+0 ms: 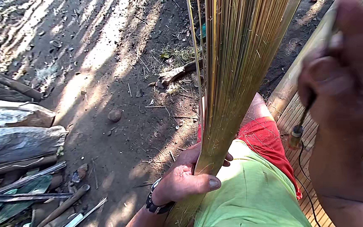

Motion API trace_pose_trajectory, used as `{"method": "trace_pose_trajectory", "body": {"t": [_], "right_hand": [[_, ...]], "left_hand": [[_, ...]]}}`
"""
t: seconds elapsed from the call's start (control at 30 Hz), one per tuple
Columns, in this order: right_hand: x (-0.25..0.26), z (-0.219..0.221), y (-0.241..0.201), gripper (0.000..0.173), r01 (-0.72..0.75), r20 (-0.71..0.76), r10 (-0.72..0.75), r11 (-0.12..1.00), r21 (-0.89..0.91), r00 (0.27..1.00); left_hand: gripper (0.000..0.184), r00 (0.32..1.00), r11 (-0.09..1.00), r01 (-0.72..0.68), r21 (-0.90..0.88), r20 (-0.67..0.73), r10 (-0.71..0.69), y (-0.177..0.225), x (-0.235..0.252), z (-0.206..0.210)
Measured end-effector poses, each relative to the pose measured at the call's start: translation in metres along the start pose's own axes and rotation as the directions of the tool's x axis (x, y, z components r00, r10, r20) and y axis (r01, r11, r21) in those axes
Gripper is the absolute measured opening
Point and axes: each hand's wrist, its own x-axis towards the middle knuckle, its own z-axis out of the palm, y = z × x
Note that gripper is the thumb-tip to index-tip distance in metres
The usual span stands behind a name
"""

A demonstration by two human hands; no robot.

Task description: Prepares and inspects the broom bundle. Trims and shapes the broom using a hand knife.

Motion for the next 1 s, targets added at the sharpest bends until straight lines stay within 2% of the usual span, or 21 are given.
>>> {"method": "trace_pose_trajectory", "body": {"t": [0.07,0.1,0.27,0.4,0.5,0.63,0.73,0.83,0.9,1.0], "right_hand": [[-0.004,-0.011,0.006,0.042,-0.097,-0.096,0.101,0.994,0.048,0.990],[-0.005,-0.012,0.006,0.044,-0.100,-0.098,0.103,0.994,0.037,0.990],[-0.013,0.011,-0.002,0.055,0.059,0.136,-0.039,0.988,-0.146,0.990],[-0.008,0.023,-0.004,0.061,0.110,0.198,-0.083,0.986,-0.126,0.977],[-0.004,0.024,-0.004,0.058,0.159,0.202,-0.139,0.984,-0.084,0.969],[0.001,0.022,-0.006,0.044,0.214,0.181,-0.191,0.969,-0.120,0.965],[0.003,0.015,-0.006,0.039,0.168,0.129,-0.154,0.981,-0.102,0.980],[0.003,0.000,-0.005,0.042,0.015,0.012,-0.015,0.999,0.040,1.000],[0.001,-0.007,-0.002,0.045,-0.036,-0.057,0.040,0.997,0.073,0.998],[-0.003,-0.003,-0.001,0.048,-0.005,0.012,0.004,0.999,0.037,1.000]], "left_hand": [[0.052,1.000,1.000,0.003,0.000,-0.013,-0.003,0.002,-0.001,0.000],[0.052,1.000,1.000,0.003,0.002,-0.015,-0.003,0.003,-0.001,-0.001],[0.054,1.000,1.000,-0.012,-0.005,-0.016,0.012,0.002,0.001,-0.001],[0.054,1.000,1.000,-0.012,0.000,-0.011,0.012,0.003,0.001,0.003],[0.053,1.000,1.000,-0.015,0.000,0.001,0.015,0.004,0.002,0.003],[0.050,1.000,1.000,0.000,0.013,-0.002,0.000,0.003,0.001,0.006],[0.049,1.000,1.000,0.002,0.020,0.015,-0.002,0.001,0.001,0.004],[0.051,1.000,1.000,-0.006,0.016,0.007,0.006,0.000,0.001,0.003],[0.052,1.000,1.000,-0.007,0.015,-0.001,0.007,0.001,0.000,0.003],[0.052,1.000,1.000,-0.005,0.005,-0.008,0.005,0.002,0.000,0.002]]}}
